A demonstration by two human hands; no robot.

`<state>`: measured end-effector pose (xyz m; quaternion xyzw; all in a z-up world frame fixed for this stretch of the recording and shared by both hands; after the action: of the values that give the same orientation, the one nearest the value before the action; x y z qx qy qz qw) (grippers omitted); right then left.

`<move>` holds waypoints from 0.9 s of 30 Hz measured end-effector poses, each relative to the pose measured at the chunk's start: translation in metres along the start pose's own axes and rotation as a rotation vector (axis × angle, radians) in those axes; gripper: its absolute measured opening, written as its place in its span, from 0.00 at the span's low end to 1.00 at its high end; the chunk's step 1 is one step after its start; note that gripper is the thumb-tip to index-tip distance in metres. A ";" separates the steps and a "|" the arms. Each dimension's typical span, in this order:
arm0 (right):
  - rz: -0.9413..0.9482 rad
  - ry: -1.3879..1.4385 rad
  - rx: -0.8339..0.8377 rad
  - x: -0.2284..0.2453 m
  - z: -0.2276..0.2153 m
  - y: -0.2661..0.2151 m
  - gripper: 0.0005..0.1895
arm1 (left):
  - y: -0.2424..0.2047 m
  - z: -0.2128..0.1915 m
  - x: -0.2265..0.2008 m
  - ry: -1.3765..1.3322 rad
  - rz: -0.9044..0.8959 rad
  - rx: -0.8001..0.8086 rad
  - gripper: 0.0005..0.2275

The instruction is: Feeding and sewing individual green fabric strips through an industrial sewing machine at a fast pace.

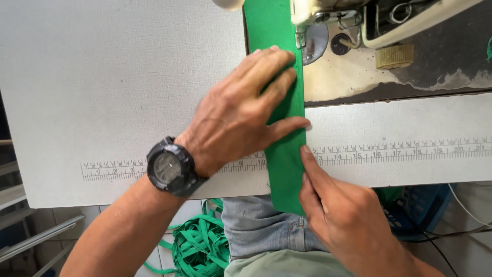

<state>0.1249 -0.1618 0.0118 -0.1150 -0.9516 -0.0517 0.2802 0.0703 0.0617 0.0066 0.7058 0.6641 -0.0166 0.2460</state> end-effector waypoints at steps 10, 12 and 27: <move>0.081 0.024 0.018 -0.009 -0.006 0.022 0.28 | 0.002 0.007 -0.002 0.087 -0.013 -0.082 0.30; 0.100 0.057 0.032 -0.004 -0.006 0.017 0.32 | -0.008 0.012 -0.032 0.130 -0.089 -0.141 0.12; 0.038 0.057 -0.052 0.007 0.027 -0.063 0.34 | -0.046 0.006 -0.070 0.177 0.010 0.044 0.14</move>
<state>0.0898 -0.2171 -0.0092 -0.1387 -0.9392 -0.0746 0.3052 0.0208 -0.0053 0.0107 0.7132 0.6791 0.0326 0.1707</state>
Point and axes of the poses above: each hand's wrist, its own y-axis towards the middle knuckle, its own z-axis out of the palm, x = y × z, the point moved 3 cm from there along y, towards the middle knuckle, and after that the axes turned 6 degrees about x, right-handed, at the moved point
